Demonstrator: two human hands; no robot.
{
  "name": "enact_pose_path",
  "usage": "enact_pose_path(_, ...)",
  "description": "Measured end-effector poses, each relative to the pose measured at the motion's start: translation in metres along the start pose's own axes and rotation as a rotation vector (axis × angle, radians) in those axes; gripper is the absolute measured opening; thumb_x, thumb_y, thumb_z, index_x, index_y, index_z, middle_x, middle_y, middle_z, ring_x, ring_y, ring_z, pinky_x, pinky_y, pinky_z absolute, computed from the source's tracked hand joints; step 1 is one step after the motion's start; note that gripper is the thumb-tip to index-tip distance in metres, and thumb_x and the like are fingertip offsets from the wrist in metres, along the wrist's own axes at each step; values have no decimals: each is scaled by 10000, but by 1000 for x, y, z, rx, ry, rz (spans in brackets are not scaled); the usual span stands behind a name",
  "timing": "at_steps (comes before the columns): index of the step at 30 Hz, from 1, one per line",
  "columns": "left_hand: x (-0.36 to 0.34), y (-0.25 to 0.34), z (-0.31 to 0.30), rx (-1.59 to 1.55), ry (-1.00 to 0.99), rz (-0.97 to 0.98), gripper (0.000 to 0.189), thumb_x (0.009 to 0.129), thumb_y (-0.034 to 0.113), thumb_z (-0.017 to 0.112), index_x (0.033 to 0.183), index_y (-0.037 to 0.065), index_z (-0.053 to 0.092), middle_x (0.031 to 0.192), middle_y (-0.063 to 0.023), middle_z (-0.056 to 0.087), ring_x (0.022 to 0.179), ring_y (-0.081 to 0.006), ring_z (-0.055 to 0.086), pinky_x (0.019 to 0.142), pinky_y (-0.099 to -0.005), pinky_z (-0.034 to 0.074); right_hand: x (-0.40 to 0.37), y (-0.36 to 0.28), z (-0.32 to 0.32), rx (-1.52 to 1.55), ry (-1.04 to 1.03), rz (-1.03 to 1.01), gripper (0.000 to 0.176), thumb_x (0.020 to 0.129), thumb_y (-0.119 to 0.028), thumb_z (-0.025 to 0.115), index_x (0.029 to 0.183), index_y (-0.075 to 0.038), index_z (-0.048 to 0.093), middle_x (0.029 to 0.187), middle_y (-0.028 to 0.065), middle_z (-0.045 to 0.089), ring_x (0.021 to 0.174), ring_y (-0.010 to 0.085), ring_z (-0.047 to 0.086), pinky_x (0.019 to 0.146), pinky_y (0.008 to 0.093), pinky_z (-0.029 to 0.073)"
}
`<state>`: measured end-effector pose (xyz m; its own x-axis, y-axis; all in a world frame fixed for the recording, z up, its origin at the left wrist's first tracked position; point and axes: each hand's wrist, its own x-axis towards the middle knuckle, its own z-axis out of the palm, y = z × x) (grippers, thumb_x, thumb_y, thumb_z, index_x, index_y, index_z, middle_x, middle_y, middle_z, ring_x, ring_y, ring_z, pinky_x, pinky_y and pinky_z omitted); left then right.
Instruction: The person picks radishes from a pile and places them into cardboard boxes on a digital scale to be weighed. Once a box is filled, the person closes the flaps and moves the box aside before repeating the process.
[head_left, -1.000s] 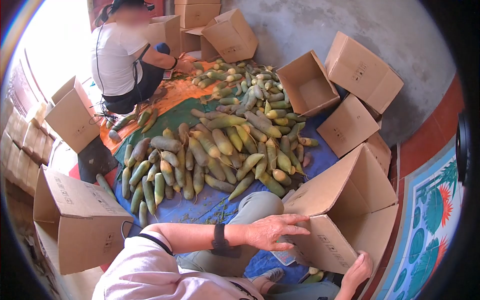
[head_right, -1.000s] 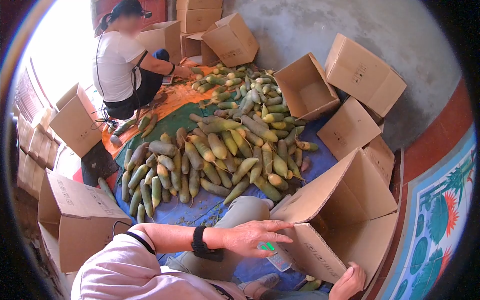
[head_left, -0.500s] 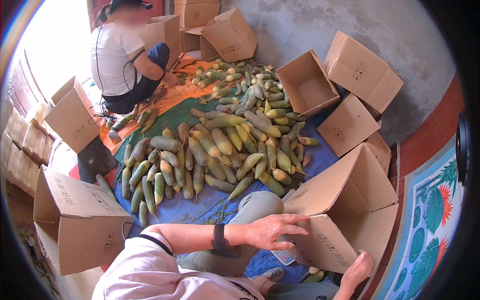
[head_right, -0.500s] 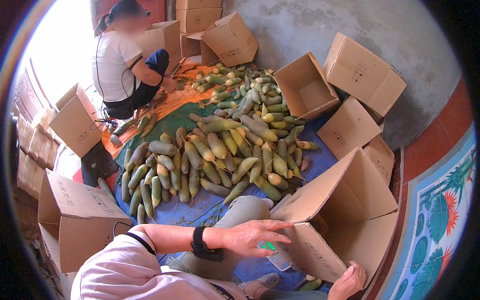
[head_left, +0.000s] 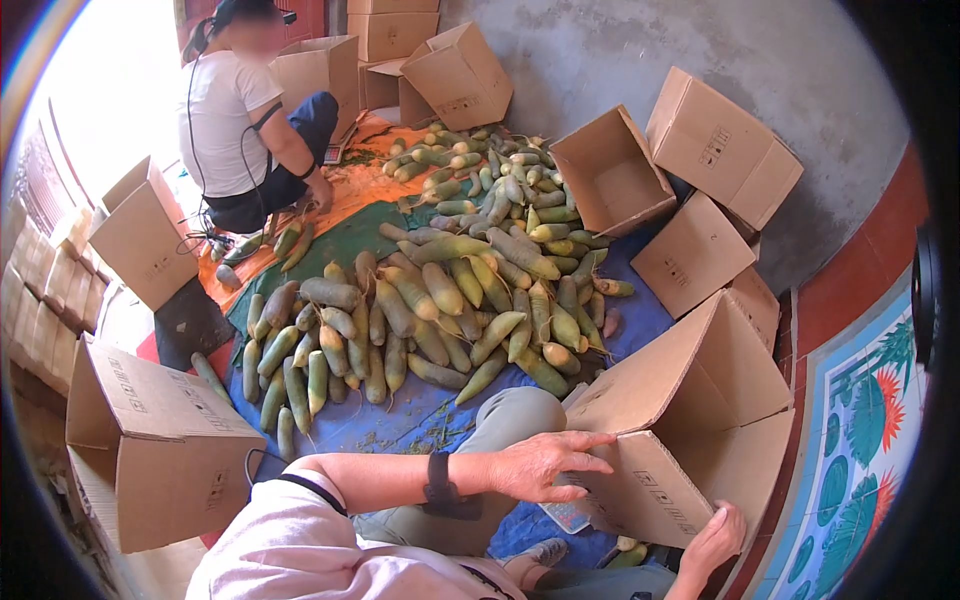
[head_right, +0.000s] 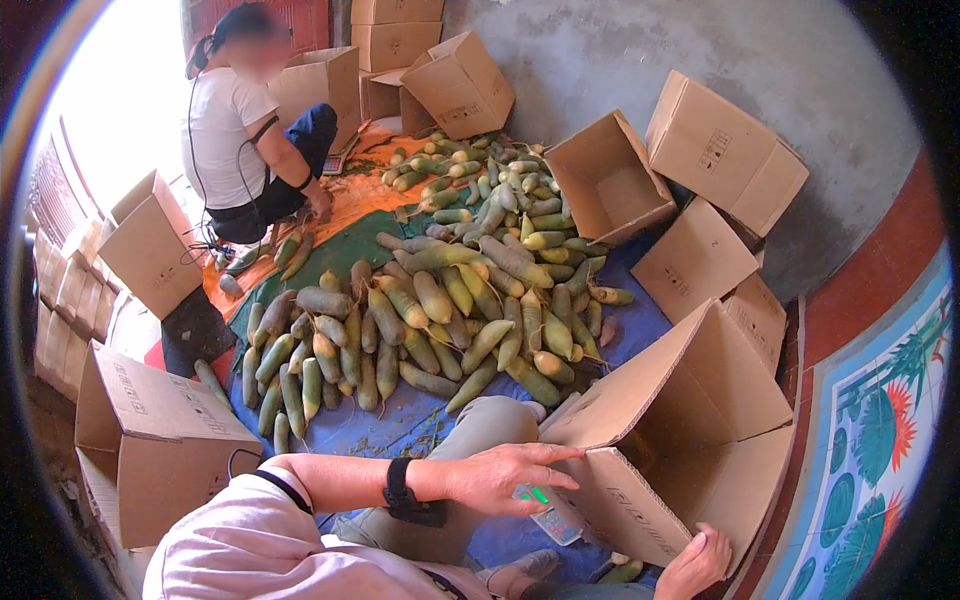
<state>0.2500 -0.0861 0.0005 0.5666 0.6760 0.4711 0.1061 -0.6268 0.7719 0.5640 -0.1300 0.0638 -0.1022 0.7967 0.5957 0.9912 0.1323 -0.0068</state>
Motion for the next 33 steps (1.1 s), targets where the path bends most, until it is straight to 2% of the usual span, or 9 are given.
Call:
enact_pose_path(12,-2,3,-3,-32,30,1,419,731,93,601,1147,71,564,1378,-173,357,1223,-341,402,991,-408,361,-2,-1,2,-11,22,1,326,943,-183,317,814,17,540,783,182,547,769,360,512,699,436,377)
enact_pose_path(15,-5,2,-12,-256,83,-29,338,788,111,582,1121,55,576,1363,-170,385,1235,-319,401,994,-410,351,-3,3,5,-27,34,15,327,944,-186,317,815,14,540,782,180,546,768,356,512,699,434,378)
enact_pose_path(19,-18,-10,-47,-152,414,-79,199,838,160,553,1001,66,616,1199,-166,526,1094,-312,510,919,-391,406,-2,4,5,-49,21,8,329,946,-188,311,822,13,541,780,177,539,763,350,512,695,431,379)
enact_pose_path(23,-58,-79,-67,-63,629,-391,183,826,122,553,969,29,622,1037,-115,596,985,-222,558,842,-334,449,-2,12,12,-89,38,-4,339,946,-193,300,823,13,538,783,172,536,765,349,511,694,434,380)
enact_pose_path(24,-78,-107,-67,-79,602,-551,179,856,93,539,997,12,611,1087,-84,577,971,-159,543,849,-293,438,-2,11,13,-90,30,-3,339,946,-193,300,823,13,538,783,172,536,765,349,511,694,434,380)
enact_pose_path(25,-93,-131,-68,58,601,-598,180,857,100,540,987,-3,610,1008,-76,596,911,-148,555,814,-285,449,-2,9,12,-84,54,-6,345,946,-198,296,825,16,538,783,172,534,766,352,510,694,437,380)
enact_pose_path(26,-99,-132,-70,-72,681,-740,177,854,109,544,975,0,615,937,-75,608,863,-144,564,784,-280,457,-2,7,11,-79,76,-9,351,946,-203,293,828,20,538,783,173,532,767,354,509,694,440,380)
enact_pose_path(28,-122,-166,-72,193,609,-818,195,835,130,563,976,6,617,902,-100,617,843,-176,590,763,-292,470,-2,2,10,-76,93,-16,355,945,-207,293,833,25,538,779,177,527,762,357,504,691,444,380)
enact_pose_path(33,-134,-236,-83,410,537,-945,323,783,172,600,1078,44,569,961,-167,585,852,-279,600,771,-360,482,-5,7,12,-110,110,-21,369,946,-214,288,843,38,537,771,186,505,739,352,489,680,441,378)
